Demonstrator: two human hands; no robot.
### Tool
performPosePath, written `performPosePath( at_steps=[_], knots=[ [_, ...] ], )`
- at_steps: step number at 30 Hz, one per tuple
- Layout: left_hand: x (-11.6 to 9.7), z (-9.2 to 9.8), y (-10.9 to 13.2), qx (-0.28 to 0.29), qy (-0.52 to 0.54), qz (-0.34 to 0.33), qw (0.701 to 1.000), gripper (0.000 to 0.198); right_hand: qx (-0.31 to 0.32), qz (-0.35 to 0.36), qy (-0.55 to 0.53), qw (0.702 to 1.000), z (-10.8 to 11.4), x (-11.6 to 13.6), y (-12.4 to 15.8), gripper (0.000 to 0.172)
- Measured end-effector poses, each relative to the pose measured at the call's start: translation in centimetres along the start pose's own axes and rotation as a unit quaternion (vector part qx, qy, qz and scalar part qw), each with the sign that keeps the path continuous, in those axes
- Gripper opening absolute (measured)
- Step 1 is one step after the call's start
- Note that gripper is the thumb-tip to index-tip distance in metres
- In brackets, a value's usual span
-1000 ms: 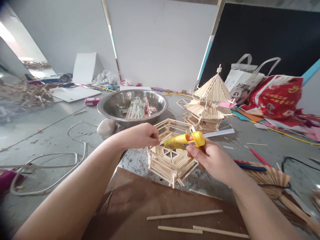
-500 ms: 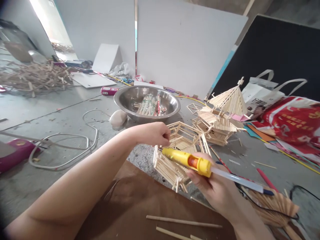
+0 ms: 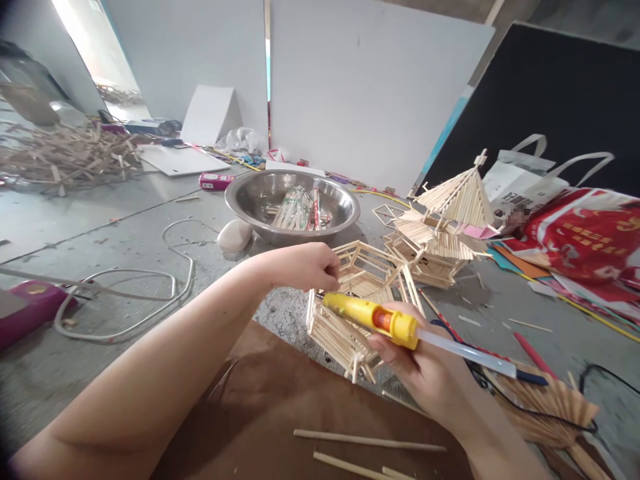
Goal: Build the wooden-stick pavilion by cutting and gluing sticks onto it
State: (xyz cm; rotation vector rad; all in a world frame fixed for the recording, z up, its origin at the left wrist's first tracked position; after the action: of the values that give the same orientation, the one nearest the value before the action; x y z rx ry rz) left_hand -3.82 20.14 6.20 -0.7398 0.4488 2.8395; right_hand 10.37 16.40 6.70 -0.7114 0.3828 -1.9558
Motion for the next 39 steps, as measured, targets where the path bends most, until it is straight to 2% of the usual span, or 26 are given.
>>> performPosePath(
  at_steps=[8, 18, 26, 39],
  knots=[
    [0.1, 0.0, 0.1, -0.006, -0.003, 0.003, 1.000, 0.021, -0.007, 0.027, 0.035, 0.999, 0.3, 0.9, -0.5, 0.021],
    [0.1, 0.0, 0.1, 0.000, -0.004, 0.010, 1.000, 0.021, 0.003, -0.017, 0.002, 1.000, 0.1, 0.1, -0.2, 0.027],
    [-0.4, 0.6, 0.2, -0.031, -0.028, -0.007, 0.999, 0.018, 0.004, -0.035, -0.015, 0.999, 0.0, -0.4, 0.1, 0.026],
    [-0.1, 0.4, -0.1, -0.038, -0.058, 0.020, 0.997, 0.028, 0.013, -0.011, -0.006, 1.000, 0.1, 0.3, -0.5, 0.027]
  ],
)
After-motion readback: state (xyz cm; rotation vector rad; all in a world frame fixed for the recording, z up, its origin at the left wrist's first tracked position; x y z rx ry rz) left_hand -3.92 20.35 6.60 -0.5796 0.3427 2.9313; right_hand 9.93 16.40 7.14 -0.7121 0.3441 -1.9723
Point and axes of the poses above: each hand's wrist, its own y-axis away from the middle knuckle, its own z-axis out of the back of the hand, x = y × z, the point moved 9 cm from there along -y, towards the middle knuckle, and after that the axes turned 8 degrees about z, right-handed, at the moved point
